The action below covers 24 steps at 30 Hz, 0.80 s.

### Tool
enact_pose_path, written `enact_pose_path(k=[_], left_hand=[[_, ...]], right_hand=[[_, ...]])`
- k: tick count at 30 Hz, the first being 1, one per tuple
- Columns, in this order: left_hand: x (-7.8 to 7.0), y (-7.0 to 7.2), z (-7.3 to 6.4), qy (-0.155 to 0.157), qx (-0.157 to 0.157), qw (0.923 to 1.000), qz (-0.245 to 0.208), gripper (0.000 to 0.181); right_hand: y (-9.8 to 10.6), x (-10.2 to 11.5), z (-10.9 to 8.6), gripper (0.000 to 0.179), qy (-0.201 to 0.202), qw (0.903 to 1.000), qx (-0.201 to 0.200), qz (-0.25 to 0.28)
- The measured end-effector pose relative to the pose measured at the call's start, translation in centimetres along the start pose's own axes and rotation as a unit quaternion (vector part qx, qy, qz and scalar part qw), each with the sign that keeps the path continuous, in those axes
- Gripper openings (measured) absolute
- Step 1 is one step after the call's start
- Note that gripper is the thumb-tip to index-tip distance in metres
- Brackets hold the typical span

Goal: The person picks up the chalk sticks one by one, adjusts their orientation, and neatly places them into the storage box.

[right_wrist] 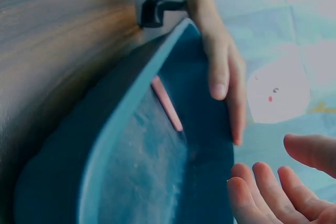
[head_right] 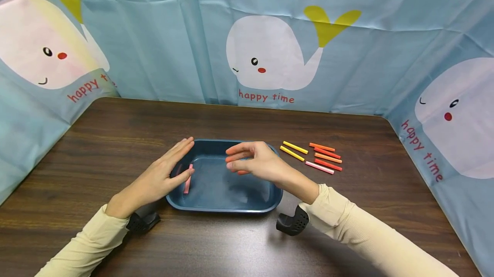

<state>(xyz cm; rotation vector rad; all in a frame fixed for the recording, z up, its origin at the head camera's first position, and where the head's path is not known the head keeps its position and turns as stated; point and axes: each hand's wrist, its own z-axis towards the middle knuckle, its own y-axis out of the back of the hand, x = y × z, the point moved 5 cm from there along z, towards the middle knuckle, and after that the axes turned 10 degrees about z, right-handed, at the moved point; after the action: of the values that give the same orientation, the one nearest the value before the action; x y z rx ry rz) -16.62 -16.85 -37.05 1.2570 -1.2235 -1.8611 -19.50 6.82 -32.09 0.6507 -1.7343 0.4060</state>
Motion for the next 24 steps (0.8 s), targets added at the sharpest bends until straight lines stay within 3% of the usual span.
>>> enact_pose_path(k=[7,24], left_hand=[[-0.1,0.0,-0.1,-0.015,-0.013,0.9997,0.016,0.073],[0.0,-0.1,0.1,-0.008,-0.004,1.0,-0.004,0.07]], right_hand=[[2.1,0.1,-1.0,0.048,0.011,0.9997,-0.02,0.004],[6.8,-0.6,-4.5,0.052,0.016,0.996,-0.088,0.008]])
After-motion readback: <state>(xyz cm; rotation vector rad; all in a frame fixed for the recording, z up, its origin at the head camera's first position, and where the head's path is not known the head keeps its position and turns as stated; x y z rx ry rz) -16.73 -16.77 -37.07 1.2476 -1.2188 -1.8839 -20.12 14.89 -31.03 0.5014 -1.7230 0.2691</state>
